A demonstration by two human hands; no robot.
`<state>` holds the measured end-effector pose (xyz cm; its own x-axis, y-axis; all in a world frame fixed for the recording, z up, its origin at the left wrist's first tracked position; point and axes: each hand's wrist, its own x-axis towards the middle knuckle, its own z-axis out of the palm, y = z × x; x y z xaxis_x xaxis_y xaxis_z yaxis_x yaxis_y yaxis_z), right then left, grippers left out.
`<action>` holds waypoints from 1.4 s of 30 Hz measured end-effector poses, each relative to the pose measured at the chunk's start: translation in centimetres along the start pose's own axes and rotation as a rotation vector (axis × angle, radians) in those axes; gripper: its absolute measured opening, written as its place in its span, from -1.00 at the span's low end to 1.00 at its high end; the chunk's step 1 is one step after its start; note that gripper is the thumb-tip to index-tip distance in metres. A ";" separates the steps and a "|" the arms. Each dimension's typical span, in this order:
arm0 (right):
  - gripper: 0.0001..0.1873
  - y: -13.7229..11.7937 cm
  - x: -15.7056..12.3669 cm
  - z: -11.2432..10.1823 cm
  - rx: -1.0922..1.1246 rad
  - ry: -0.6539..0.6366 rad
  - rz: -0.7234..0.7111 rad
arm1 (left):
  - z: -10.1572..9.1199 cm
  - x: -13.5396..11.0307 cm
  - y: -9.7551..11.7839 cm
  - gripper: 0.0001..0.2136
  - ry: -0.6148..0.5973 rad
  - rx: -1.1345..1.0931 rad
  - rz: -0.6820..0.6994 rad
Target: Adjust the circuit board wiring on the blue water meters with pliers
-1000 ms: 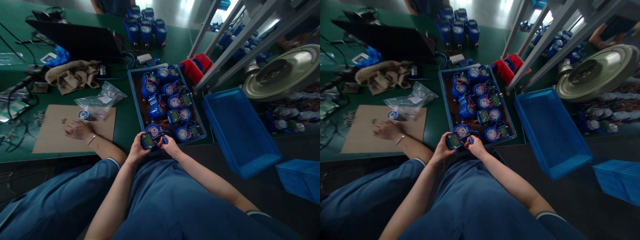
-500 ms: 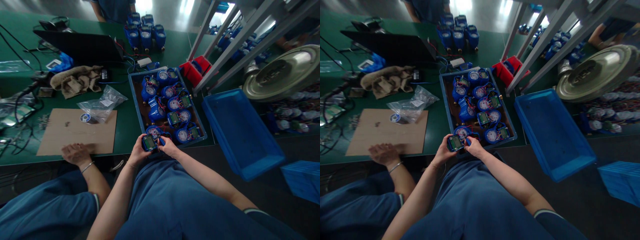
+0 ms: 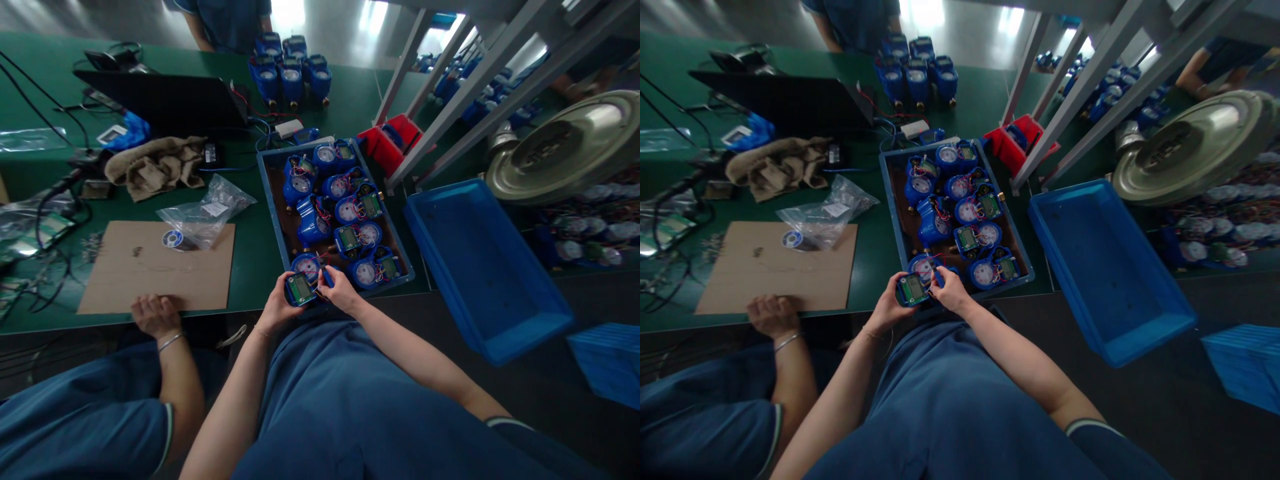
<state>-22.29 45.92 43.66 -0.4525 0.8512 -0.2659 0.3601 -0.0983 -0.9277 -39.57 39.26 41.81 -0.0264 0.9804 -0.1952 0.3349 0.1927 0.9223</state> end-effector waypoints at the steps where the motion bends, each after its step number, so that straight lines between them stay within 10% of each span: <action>1: -0.90 -0.2 0.2 0.0 0.008 -0.022 0.009 | -0.1 0.1 0.3 -0.32 -0.009 0.063 0.028; 8: -0.91 -3.6 -0.4 0.6 -0.112 -0.052 -0.067 | -0.4 1.4 1.4 -0.34 0.070 0.512 0.228; 18: -0.73 -5.3 -5.2 -0.2 -0.185 -0.123 -0.207 | 2.3 -0.6 0.3 -0.27 0.224 -0.312 -0.168; 22: -0.55 -4.2 -7.8 -2.1 -0.346 -0.214 -0.043 | 3.3 -1.0 -0.9 -0.28 0.257 -0.653 -0.298; 27: -0.47 -0.9 -9.3 -2.9 -0.473 -0.240 0.227 | 3.9 -0.9 -1.3 -0.28 0.219 -0.737 -0.301; 42: -0.35 -0.6 -6.0 -0.9 -0.263 -0.220 0.352 | 4.4 -1.3 -1.6 -0.23 0.209 -0.697 -0.198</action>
<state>-19.06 41.32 46.00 -0.4176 0.6579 -0.6268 0.7031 -0.2030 -0.6815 -35.89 37.47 39.13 -0.2256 0.8988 -0.3758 -0.3666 0.2791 0.8875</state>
